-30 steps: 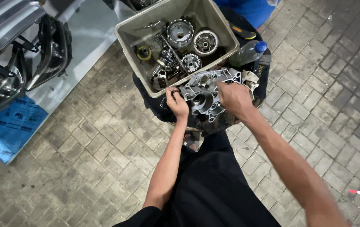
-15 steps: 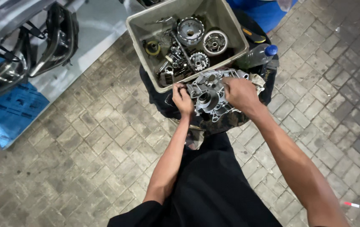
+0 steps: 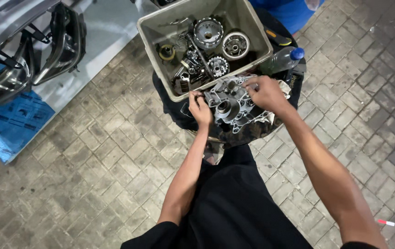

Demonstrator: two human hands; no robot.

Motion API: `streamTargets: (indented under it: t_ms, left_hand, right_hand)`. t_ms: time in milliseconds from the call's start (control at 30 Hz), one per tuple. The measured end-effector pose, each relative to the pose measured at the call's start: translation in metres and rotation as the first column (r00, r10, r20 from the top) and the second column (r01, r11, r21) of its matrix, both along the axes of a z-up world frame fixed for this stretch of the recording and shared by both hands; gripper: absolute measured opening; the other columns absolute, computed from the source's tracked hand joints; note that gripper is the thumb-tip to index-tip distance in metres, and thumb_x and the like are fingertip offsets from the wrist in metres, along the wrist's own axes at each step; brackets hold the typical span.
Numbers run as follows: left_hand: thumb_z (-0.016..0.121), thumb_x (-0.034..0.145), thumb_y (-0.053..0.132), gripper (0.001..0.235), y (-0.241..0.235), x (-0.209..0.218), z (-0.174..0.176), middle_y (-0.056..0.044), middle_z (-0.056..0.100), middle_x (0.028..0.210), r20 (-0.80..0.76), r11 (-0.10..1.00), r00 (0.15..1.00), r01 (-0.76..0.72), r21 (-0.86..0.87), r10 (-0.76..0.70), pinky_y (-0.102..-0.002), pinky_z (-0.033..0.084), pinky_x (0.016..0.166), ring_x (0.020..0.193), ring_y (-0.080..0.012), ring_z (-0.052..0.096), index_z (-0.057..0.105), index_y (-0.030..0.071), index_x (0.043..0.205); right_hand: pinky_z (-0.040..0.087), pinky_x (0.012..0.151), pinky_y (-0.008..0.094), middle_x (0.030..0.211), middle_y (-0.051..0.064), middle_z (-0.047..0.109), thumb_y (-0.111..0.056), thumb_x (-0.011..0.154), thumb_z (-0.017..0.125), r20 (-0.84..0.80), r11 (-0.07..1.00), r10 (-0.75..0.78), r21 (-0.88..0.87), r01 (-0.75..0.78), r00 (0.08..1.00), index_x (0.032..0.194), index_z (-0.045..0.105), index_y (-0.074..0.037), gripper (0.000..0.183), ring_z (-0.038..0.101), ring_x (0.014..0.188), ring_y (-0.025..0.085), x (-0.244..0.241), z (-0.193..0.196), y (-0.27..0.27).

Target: The person cleans a metallic engine casing using a small brush and a cloth. The person scrubs the interior and exterior surfaces of the casing and wipes it down with the cloth. The person holds the casing with one hand while cleaning with the other.

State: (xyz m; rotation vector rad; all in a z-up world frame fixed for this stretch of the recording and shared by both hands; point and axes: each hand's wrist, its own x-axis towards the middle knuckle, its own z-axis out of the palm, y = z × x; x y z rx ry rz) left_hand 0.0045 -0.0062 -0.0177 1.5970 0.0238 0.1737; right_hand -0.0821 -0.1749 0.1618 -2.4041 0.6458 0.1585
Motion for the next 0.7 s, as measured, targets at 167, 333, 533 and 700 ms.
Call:
streamTargets:
  t_ms: [167,333,533,700]
  left_hand:
    - [0.046,0.091,0.004,0.013,0.004,-0.005,0.007,-0.012,0.059,0.079,0.054,1.000,0.999,0.003,0.012,-0.003,-0.040,0.051,0.082,0.078,-0.0287,0.061,0.053,0.013,0.087]
    - [0.046,0.091,0.006,0.011,0.002,-0.003,0.004,-0.011,0.059,0.081,0.024,1.000,1.000,0.016,-0.015,-0.016,-0.040,0.050,0.085,0.081,-0.0272,0.060,0.053,0.014,0.088]
    - [0.045,0.091,0.003,0.013,0.003,-0.007,0.011,-0.010,0.057,0.077,0.083,1.000,0.997,0.003,-0.022,-0.001,-0.037,0.050,0.083,0.078,-0.0248,0.059,0.051,0.012,0.084]
    - [0.047,0.092,0.006,0.011,0.003,-0.003,0.004,-0.014,0.059,0.082,0.080,1.000,0.997,0.008,-0.018,-0.007,-0.042,0.051,0.086,0.081,-0.0306,0.062,0.055,0.012,0.088]
  right_hand:
    - [0.058,0.082,0.061,0.081,0.021,0.074,-0.027,0.098,0.058,-0.020,0.982,0.040,-0.183,-0.043,0.999,0.111,0.078,-0.025,0.023,0.073,0.088,0.050,-0.020,-0.014,0.009]
    - [0.057,0.079,0.064,0.078,0.022,0.073,-0.023,0.095,0.060,0.045,0.995,0.049,-0.086,-0.045,0.998,0.109,0.077,-0.020,0.022,0.071,0.085,0.052,-0.015,-0.028,0.013]
    - [0.056,0.083,0.065,0.091,0.018,0.076,-0.026,0.097,0.059,0.053,0.992,-0.020,-0.124,0.027,0.998,0.117,0.077,-0.023,0.026,0.071,0.090,0.051,-0.027,-0.010,0.017]
    - [0.055,0.088,0.062,0.096,0.018,0.078,-0.024,0.095,0.059,0.049,0.998,-0.038,-0.057,0.041,0.998,0.110,0.079,-0.022,0.025,0.071,0.097,0.049,-0.019,-0.038,0.022]
